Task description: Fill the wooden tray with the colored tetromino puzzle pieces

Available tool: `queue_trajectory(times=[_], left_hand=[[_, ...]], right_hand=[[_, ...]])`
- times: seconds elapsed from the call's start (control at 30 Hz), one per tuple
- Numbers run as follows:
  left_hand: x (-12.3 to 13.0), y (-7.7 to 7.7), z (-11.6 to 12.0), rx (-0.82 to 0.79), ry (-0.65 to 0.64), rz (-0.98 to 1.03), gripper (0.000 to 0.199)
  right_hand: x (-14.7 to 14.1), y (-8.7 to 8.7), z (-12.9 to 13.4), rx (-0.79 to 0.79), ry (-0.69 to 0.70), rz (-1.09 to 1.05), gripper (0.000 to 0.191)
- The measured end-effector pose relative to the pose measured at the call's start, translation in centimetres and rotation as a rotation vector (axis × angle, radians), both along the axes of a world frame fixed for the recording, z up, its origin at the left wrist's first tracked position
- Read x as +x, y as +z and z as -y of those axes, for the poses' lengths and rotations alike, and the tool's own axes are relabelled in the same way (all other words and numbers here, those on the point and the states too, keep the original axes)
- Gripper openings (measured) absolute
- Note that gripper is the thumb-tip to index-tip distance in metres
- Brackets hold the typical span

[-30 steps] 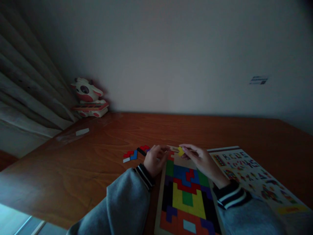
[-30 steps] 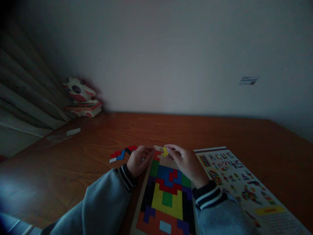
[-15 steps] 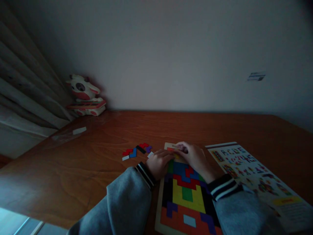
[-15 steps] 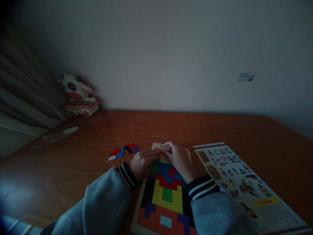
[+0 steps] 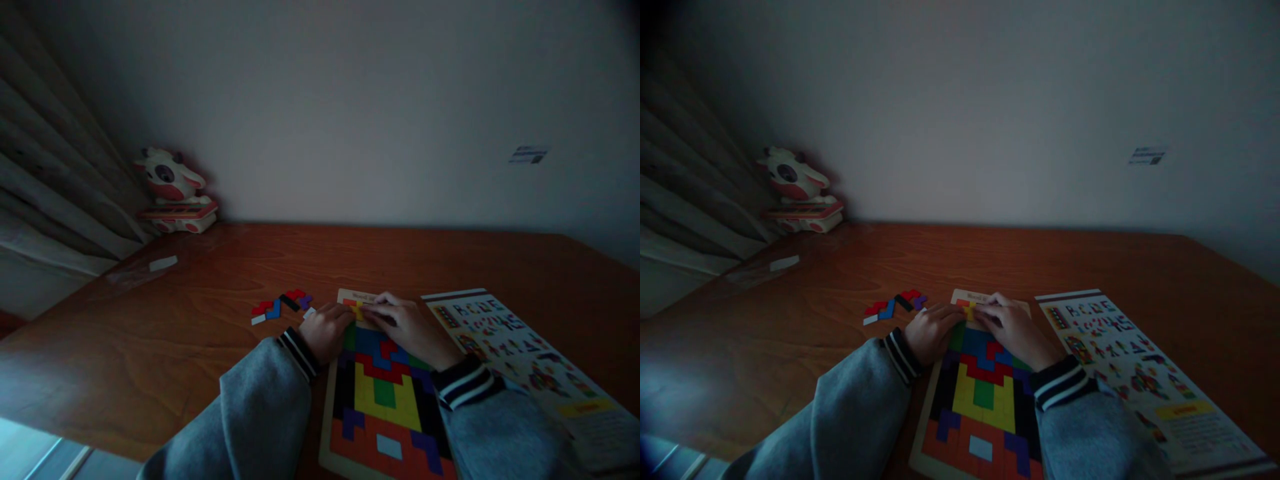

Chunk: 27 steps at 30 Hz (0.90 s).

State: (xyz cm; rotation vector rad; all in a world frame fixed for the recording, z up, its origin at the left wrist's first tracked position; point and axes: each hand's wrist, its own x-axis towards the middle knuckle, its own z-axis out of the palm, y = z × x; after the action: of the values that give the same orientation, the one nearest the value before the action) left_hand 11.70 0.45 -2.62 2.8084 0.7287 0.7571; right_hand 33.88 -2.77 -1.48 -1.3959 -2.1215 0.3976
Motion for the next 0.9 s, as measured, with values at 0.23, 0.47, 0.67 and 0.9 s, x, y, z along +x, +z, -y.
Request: queue_trajectory(times=[0.23,0.47,0.67,0.9], left_hand=[[0.2,0.1,-0.1,0.001,-0.004,-0.047,0.032],[0.1,-0.2,0.0,0.009,-0.024,-0.064,0.035],[-1.2,0.8,-0.7,0.142,0.033,-0.058,0.030],[-8.2,2.0,-4.2,0.171,0.146,-0.085,0.028]], right_hand=[[-0.1,-0.8,-0.1,0.037,0.022,0.028,0.024],[-0.6,-0.7,0.1,0.008,0.007,-0.017,0.029],[-0.4,-0.6,0.2,0.018,-0.030,-0.087,0.033],[-0.1,1.0,0.9,0.052,-0.050,-0.029,0.031]])
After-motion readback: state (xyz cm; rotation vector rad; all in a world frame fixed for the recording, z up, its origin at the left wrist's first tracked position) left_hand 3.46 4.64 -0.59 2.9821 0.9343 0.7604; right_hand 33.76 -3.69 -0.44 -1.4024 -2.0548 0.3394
